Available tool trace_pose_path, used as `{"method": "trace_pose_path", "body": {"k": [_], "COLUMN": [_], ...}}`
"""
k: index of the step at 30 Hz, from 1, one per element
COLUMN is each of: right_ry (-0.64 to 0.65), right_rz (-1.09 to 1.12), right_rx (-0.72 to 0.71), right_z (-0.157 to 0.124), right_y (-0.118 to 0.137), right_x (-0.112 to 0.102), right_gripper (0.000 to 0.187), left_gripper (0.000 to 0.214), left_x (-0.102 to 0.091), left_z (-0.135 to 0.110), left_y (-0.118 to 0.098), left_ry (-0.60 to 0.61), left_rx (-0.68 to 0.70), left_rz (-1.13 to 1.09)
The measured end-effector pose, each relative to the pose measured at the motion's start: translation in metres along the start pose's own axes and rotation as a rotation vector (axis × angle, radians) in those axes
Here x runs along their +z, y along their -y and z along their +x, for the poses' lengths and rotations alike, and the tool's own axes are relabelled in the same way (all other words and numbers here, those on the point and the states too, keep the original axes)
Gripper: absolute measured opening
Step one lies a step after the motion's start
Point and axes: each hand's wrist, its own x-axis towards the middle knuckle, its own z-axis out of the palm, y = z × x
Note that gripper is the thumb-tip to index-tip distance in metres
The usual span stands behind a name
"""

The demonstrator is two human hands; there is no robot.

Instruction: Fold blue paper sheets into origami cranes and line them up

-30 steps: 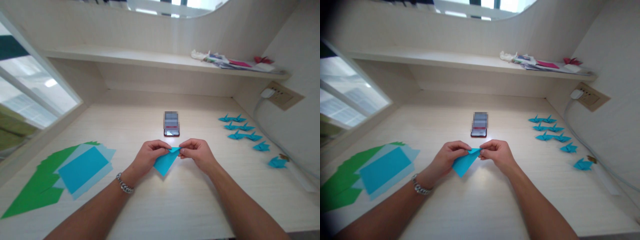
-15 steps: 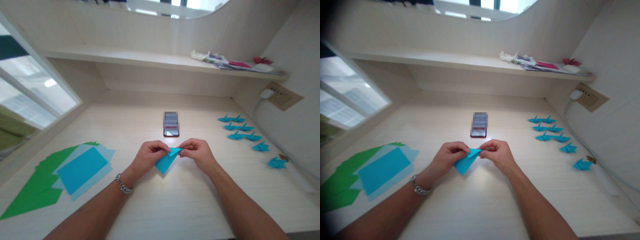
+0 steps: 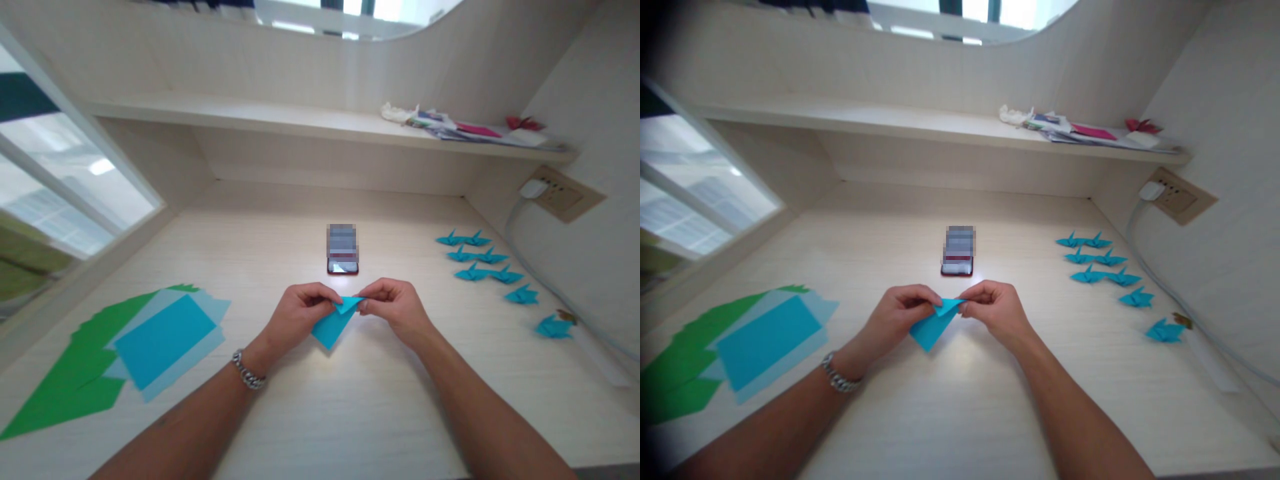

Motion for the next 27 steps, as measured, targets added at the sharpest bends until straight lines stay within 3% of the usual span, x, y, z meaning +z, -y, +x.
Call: {"method": "trace_pose_path", "body": {"k": [9,21,27], "right_ry": [0.024,0.111,0.115], "right_rz": [-0.027,0.112,-0.122], "right_rx": [0.083,0.165,0.088], "right_z": [-0.0011,-0.002,-0.0004], "right_y": [0.0004,0.0009,-0.0015], "right_x": [0.0032,-0.0009,0.0036], "right_gripper": [0.016,0.021,0.025], "left_gripper": [0.012,0.008,0.013], "left_x": [0.0029,-0.0006,0.003], "left_z": [-0.0011,-0.0008,-0.0053], "left_y": [-0.0028,-0.0014,-0.0026], "left_ry": [0.022,-0.021,0.065], "left_rx": [-0.067,-0.021,0.051], "left_rz": [-0.014,0.068,0.246]}}
